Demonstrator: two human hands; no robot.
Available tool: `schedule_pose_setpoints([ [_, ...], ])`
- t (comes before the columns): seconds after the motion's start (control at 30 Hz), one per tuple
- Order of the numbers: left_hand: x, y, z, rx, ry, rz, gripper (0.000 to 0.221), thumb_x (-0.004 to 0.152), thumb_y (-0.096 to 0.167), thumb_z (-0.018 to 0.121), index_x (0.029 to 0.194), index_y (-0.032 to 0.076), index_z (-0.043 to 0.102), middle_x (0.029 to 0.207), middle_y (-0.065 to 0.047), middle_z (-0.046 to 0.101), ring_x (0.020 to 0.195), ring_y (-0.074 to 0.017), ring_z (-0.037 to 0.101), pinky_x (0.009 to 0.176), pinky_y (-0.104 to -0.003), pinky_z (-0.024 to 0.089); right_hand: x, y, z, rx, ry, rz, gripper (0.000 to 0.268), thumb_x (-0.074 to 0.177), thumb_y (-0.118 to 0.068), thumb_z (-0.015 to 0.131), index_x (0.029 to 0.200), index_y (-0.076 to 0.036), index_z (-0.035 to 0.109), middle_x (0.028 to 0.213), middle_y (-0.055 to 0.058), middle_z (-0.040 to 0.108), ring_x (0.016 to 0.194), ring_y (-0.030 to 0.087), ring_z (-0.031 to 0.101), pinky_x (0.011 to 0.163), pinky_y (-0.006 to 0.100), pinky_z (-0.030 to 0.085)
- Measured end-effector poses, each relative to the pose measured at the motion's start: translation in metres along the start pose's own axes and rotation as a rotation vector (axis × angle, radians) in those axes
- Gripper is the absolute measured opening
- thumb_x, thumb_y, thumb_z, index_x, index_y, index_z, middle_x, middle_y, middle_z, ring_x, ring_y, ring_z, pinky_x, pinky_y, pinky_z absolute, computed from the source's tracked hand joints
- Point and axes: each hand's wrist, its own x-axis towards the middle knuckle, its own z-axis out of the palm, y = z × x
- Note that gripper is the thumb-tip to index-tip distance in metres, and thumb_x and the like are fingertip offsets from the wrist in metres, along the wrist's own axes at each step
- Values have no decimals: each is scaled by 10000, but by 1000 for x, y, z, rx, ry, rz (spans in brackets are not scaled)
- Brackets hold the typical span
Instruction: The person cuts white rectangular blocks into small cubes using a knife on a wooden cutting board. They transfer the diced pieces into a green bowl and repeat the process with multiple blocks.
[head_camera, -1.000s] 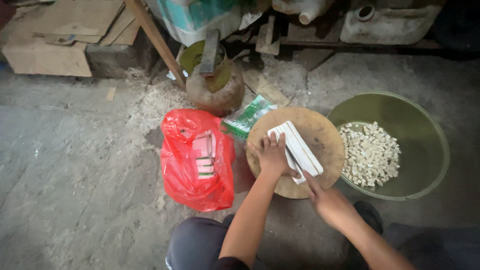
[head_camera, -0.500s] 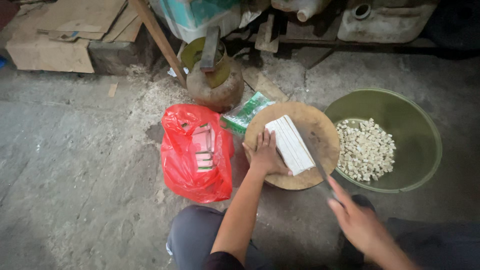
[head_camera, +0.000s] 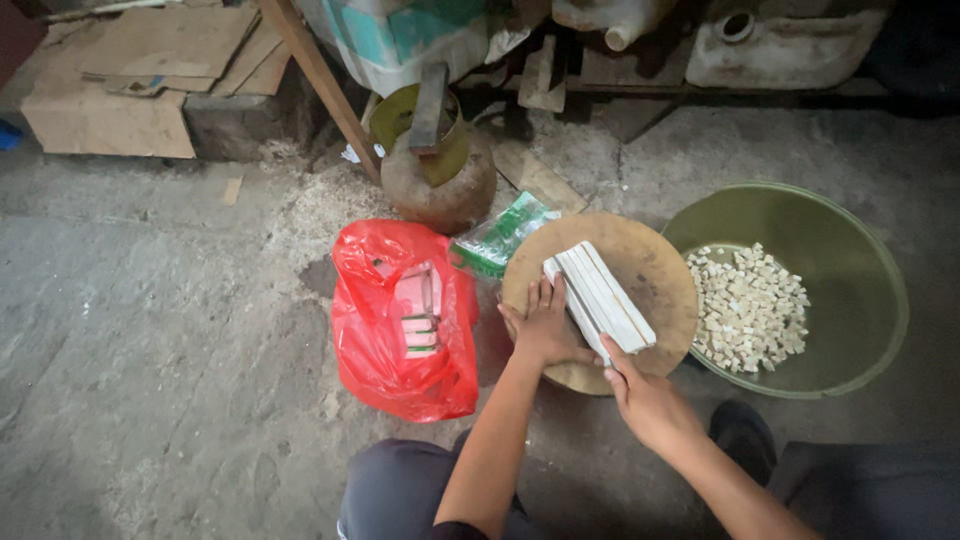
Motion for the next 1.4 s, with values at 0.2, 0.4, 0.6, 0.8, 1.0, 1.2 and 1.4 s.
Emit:
schedule_pose_setpoints([
  [0.2,1,-4,-2,-13,-31,31,1693,417,715,903,1627,53,-78,1727,-178,1,1597,-357,-45,1076,-862,-101,13,9,3,46,-64,0,604,1018,-399,426,1587,-419,227,1261,203,668,1125,446,653,965,517,521],
  [0.4,4,-3,6,32,-48,-28,1656,460,684,885,1636,69,-104,1735,-144,-23,1597,-336,-51,1069,-875,-87,38,0,4,-95,72,-160,588,1013,-371,459,1570,-358,269,1421,238,548,1226,460,577,1007,510,476],
  [0.6,2,-2,0,34,-53,-41,1704,421,729,888,1622,66,-123,1739,-132,-39,1601,-327,-72,1082,-870,-86,-3,11,-9,-124,-127,-8,653,1024,-376,473,1605,-413,177,1060,253,704,988,449,684,904,525,536],
  [0.8,1,4,0,18,-70,-58,1751,366,714,905,1626,100,-145,1739,-119,-41,1599,-315,-85,1094,-854,-88,-85,89,14,-52,-268,96,737,1006,-380,544,1603,-447,116,753,242,695,667,353,741,716,456,594],
  [1.0,11,-5,4,-43,-128,-50,1718,462,727,924,1614,68,-168,1725,-206,-51,1603,-350,-101,1113,-835,-78,-116,202,52,8,-376,100,790,967,-333,594,1614,-351,140,766,158,711,630,234,710,689,358,579],
  [1.2,25,68,-2,-509,99,-359,1577,602,743,851,1608,208,-240,1653,-351,7,1546,-490,0,1108,-832,109,-135,245,-26,551,242,98,782,895,-255,635,1615,-187,340,869,73,700,584,177,640,588,321,531],
  [1.4,36,136,0,-344,77,-715,1382,707,708,813,1591,374,-196,1640,-372,-24,1537,-540,47,1035,-857,261,-143,164,-98,627,233,280,748,969,-216,592,1657,-210,299,725,125,657,594,196,646,585,343,535],
])
